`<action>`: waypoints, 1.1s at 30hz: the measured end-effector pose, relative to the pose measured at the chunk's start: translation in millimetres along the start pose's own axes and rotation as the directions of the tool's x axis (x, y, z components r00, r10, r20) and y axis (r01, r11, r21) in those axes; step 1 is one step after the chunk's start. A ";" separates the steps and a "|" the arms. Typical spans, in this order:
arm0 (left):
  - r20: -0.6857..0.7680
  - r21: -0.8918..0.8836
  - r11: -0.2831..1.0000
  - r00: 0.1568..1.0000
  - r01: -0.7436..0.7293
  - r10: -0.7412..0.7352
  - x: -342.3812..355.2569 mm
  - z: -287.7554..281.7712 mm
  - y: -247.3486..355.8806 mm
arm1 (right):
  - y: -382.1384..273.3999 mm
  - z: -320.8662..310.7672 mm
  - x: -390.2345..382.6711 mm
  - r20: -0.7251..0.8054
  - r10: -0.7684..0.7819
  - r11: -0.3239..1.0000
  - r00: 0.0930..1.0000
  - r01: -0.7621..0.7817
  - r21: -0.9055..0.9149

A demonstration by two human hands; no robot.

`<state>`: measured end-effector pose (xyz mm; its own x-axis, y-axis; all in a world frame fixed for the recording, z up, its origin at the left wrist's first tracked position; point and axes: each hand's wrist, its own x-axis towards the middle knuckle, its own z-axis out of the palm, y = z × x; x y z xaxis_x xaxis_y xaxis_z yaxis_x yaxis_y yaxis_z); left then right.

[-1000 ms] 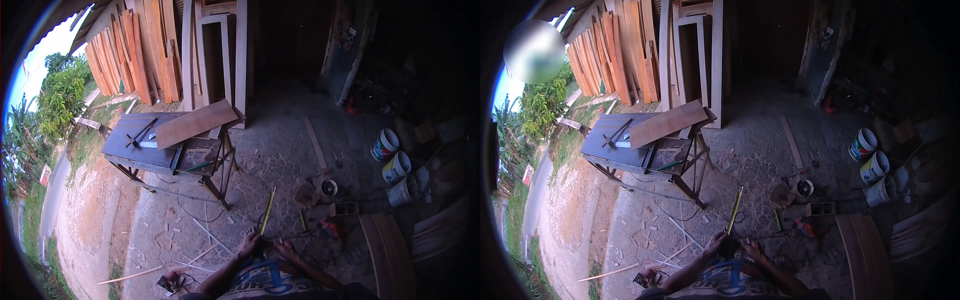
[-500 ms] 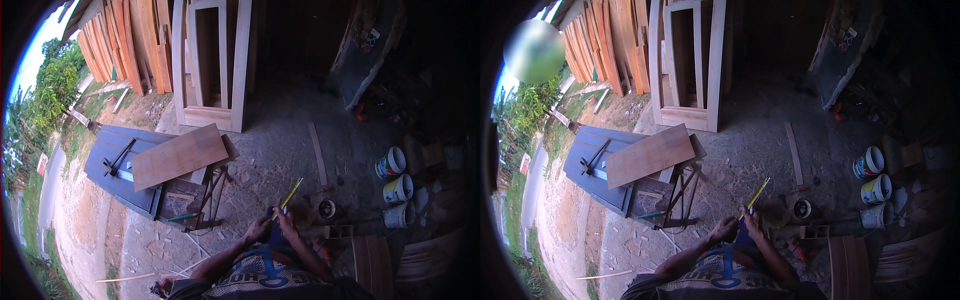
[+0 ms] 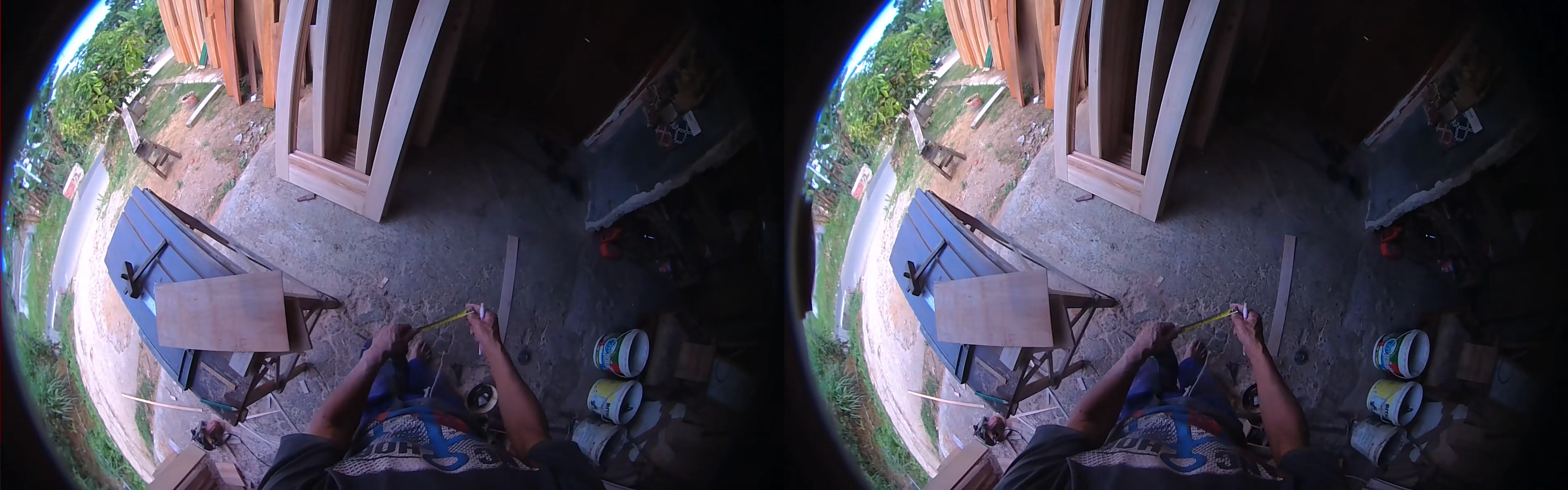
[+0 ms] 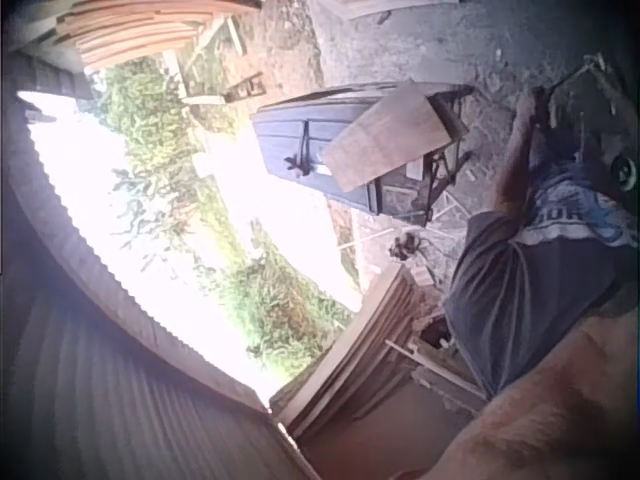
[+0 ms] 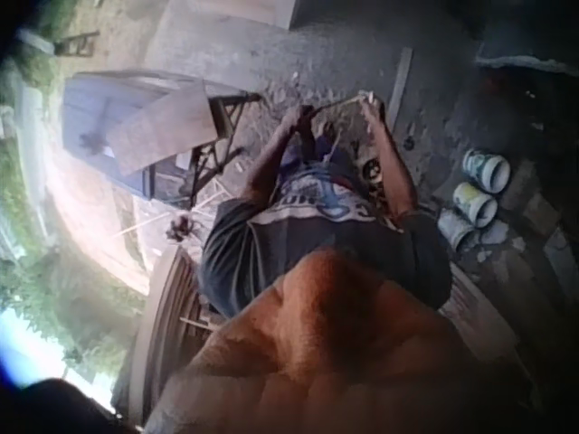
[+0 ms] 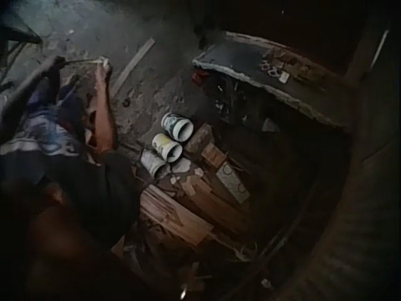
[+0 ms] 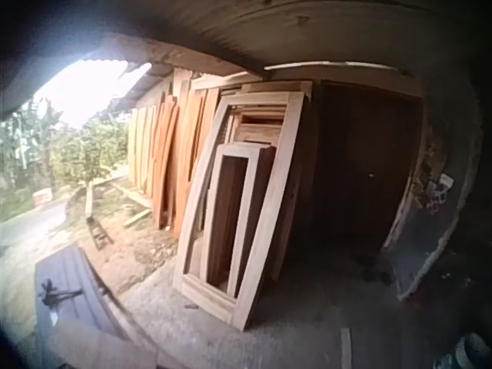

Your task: The person measures wooden planks with a tape measure, marks them with a pencil and a wooden triangle, and cuts them with a circular saw. They then check the alignment of the cut pieces against a larger wooden frame.

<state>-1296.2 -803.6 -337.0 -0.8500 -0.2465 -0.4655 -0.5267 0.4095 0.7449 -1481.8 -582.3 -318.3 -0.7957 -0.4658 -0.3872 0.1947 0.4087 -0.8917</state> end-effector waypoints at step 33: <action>-0.536 0.485 0.793 0.842 0.368 -0.063 674.6 -234.5 -343.0 | 205.0 371.6 723.2 0.039 0.045 0.999 0.998 -0.045 0.015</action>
<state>-1690.6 -1316.3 -794.4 -0.6862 -0.7043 -0.1819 -0.7273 0.6603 0.1870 -1804.2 -1127.1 -868.2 -0.7635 -0.4769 -0.4354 0.2389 0.4177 -0.8766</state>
